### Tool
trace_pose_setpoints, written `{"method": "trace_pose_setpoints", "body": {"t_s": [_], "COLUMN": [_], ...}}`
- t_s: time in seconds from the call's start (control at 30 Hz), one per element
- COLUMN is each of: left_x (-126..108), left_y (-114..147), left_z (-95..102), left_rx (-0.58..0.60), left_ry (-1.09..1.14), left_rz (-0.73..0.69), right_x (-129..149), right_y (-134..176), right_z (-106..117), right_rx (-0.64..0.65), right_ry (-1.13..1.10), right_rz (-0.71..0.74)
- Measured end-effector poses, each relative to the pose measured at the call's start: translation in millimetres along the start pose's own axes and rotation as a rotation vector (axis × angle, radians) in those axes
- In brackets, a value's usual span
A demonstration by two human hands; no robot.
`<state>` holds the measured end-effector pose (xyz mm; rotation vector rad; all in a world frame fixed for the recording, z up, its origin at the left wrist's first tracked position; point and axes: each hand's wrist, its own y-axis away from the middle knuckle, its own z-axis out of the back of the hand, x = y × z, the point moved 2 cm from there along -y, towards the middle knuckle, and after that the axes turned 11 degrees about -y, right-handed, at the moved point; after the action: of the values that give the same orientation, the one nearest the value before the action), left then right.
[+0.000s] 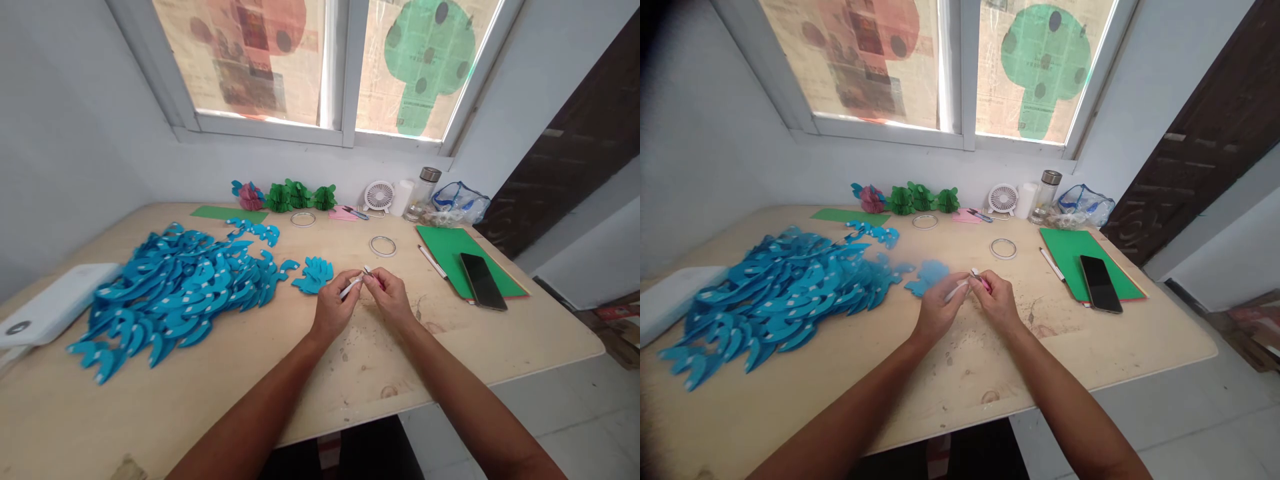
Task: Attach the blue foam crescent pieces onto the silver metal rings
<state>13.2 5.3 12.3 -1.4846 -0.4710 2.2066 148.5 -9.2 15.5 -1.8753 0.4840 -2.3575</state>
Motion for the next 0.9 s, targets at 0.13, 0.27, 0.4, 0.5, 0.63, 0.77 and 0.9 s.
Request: {"method": "trace_pose_setpoints", "body": {"t_s": [0.13,0.27,0.4,0.5,0.63,0.77,0.9], "left_x": [0.8,0.4,-1.3,-2.0,-0.8,0.8,1.8], "left_y": [0.1,-0.2,-0.3,-0.5,-1.1,-1.6,-1.8], "left_z": [0.4,0.6,0.9,1.5,1.8,0.2,-1.0], "left_rx": [-0.012,-0.007,-0.009,-0.021,-0.063,-0.073,-0.061], "left_ry": [0.0,0.019,0.047,0.083,0.172,0.252,0.29], "left_rz": [0.022,0.009,0.02,0.088,0.202,0.23,0.237], "right_x": [-0.4,-0.4,-1.1,-2.0,-2.9,-3.3,-3.3], "right_y": [-0.1,-0.1,-0.2,-0.8,-1.0,0.2,1.3], "right_z": [-0.4,-0.5,0.0,1.2,0.9,-1.4,-2.5], "right_rx": [0.009,-0.001,-0.012,-0.015,-0.002,0.024,0.044], "right_ry": [0.011,0.023,0.01,-0.003,-0.017,-0.034,-0.057], "right_rz": [-0.012,0.002,0.002,-0.01,-0.023,-0.025,-0.025]}}
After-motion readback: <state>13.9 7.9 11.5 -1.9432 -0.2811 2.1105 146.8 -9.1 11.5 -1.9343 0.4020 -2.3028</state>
